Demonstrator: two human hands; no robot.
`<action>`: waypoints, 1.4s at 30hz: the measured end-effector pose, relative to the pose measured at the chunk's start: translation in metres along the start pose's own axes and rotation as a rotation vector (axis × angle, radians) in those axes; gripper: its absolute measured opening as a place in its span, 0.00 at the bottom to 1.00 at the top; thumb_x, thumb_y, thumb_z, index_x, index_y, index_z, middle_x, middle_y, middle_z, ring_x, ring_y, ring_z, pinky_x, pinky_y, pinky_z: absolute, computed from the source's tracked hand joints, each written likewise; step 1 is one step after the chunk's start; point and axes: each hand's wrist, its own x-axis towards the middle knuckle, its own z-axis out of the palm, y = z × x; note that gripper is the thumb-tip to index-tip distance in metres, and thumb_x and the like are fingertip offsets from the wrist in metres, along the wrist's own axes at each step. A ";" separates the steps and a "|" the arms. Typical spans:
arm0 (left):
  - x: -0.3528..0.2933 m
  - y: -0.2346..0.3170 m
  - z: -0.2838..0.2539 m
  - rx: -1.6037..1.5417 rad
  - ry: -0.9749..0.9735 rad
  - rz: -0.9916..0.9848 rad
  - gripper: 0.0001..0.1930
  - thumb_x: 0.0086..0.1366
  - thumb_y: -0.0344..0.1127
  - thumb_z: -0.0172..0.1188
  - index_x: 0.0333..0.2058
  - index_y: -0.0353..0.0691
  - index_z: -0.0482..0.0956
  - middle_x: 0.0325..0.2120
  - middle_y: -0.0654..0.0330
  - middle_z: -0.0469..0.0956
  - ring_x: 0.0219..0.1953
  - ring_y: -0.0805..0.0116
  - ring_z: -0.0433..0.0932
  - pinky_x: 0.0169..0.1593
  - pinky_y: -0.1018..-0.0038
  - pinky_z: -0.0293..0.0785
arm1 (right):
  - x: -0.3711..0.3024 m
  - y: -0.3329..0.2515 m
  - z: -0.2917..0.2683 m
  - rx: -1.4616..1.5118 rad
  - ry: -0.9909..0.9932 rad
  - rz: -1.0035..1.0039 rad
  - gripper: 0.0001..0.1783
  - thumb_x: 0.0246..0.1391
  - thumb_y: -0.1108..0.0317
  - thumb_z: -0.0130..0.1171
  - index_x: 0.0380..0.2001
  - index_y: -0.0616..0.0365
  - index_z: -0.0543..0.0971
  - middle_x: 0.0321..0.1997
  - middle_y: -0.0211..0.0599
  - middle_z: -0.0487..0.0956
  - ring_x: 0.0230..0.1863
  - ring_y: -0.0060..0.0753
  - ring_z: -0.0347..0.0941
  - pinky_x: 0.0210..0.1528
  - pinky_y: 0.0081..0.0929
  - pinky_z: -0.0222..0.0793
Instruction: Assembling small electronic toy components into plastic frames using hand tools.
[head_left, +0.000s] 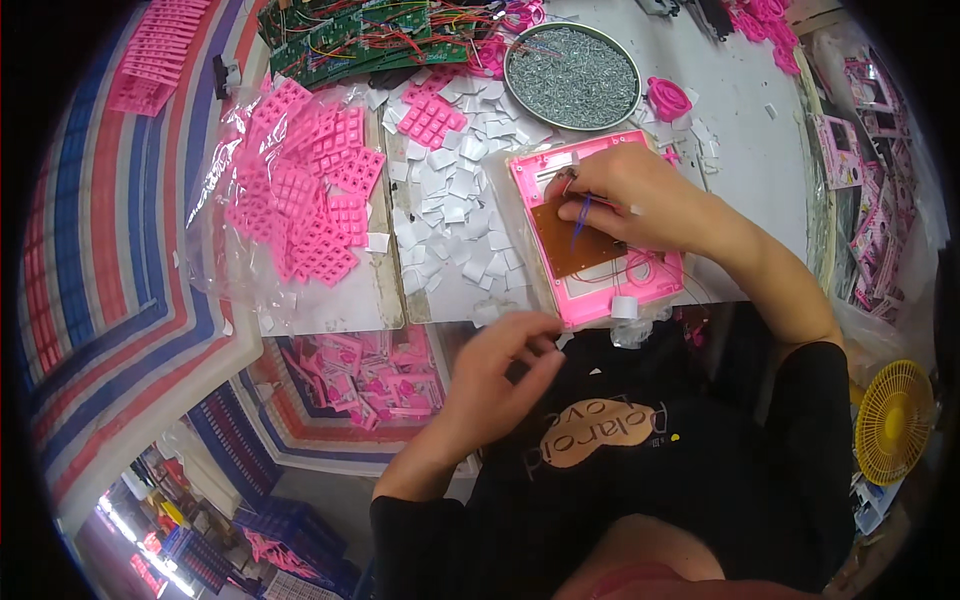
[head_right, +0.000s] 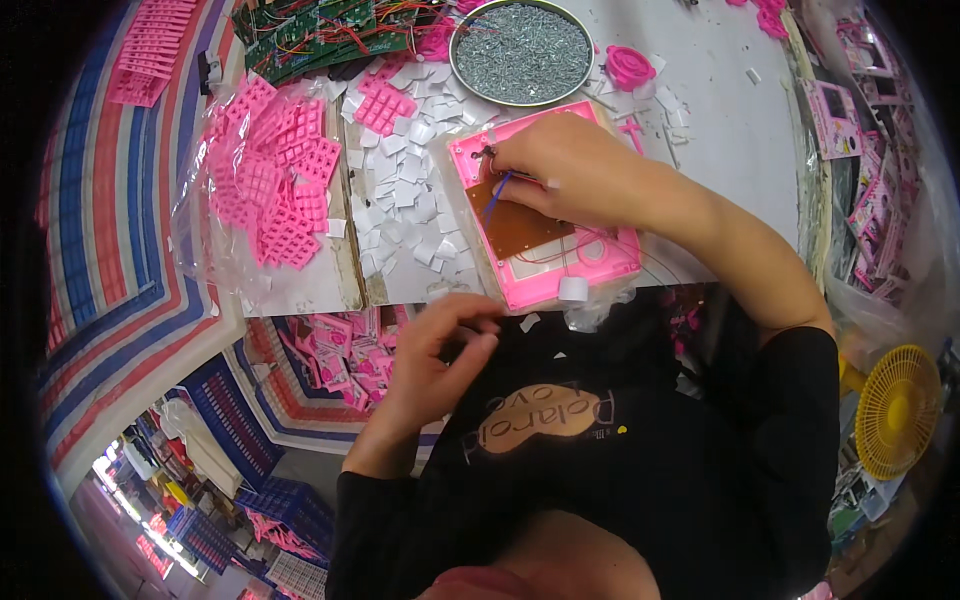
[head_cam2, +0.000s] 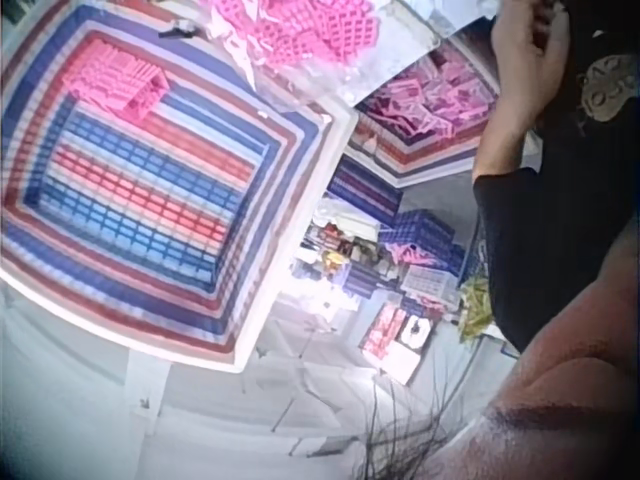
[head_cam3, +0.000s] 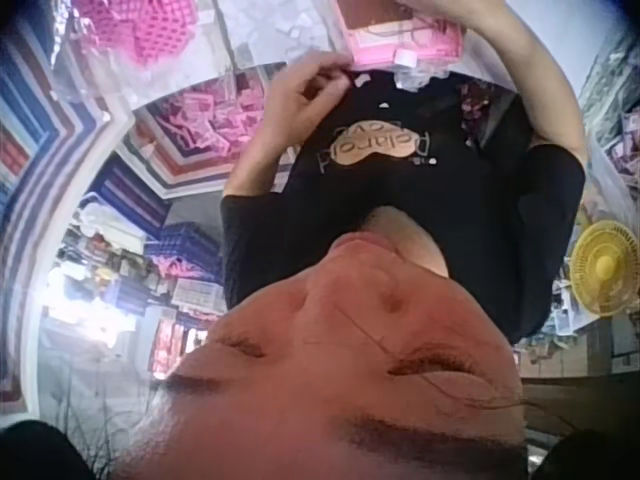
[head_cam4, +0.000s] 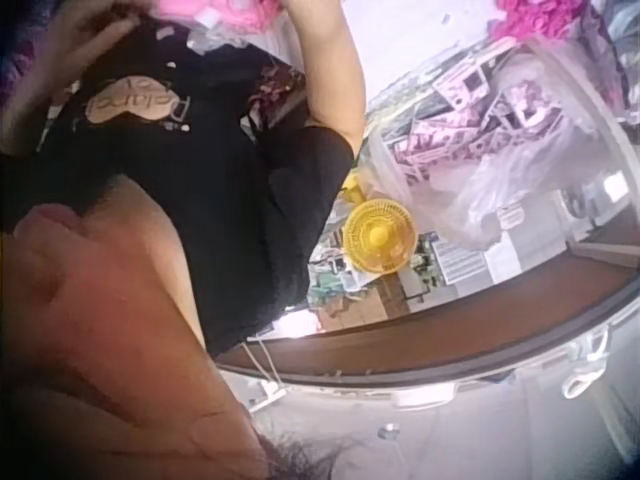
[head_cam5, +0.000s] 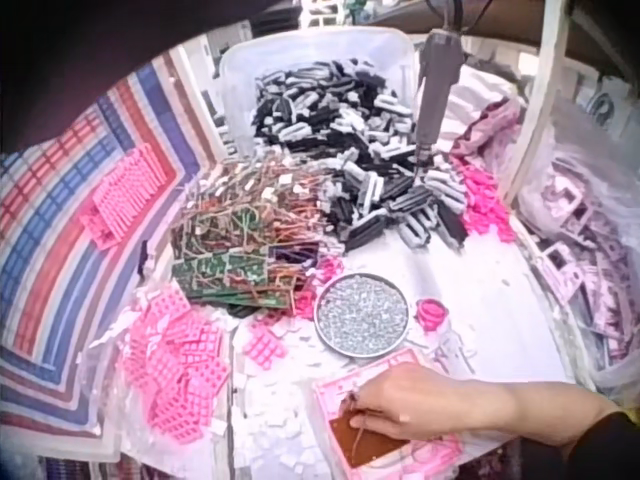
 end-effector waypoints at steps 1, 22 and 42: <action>0.002 -0.001 -0.004 0.099 0.058 0.038 0.15 0.63 0.21 0.61 0.49 0.35 0.80 0.42 0.57 0.80 0.43 0.69 0.80 0.45 0.76 0.75 | 0.001 -0.001 -0.001 -0.033 -0.014 0.005 0.11 0.57 0.66 0.65 0.40 0.61 0.84 0.34 0.48 0.83 0.37 0.50 0.80 0.41 0.41 0.74; 0.054 0.003 -0.001 1.062 0.033 0.534 0.24 0.59 0.47 0.69 0.50 0.40 0.81 0.53 0.61 0.79 0.61 0.66 0.75 0.55 0.60 0.60 | -0.062 -0.044 0.029 -0.587 0.065 -0.130 0.29 0.51 0.61 0.60 0.54 0.69 0.79 0.64 0.52 0.76 0.66 0.48 0.67 0.67 0.46 0.61; 0.293 0.040 -0.027 1.420 0.315 0.914 0.09 0.62 0.42 0.64 0.26 0.46 0.81 0.31 0.65 0.80 0.43 0.62 0.77 0.52 0.55 0.65 | -0.064 -0.038 0.027 -0.617 0.002 -0.146 0.30 0.49 0.66 0.58 0.54 0.74 0.76 0.66 0.56 0.72 0.65 0.48 0.67 0.62 0.40 0.64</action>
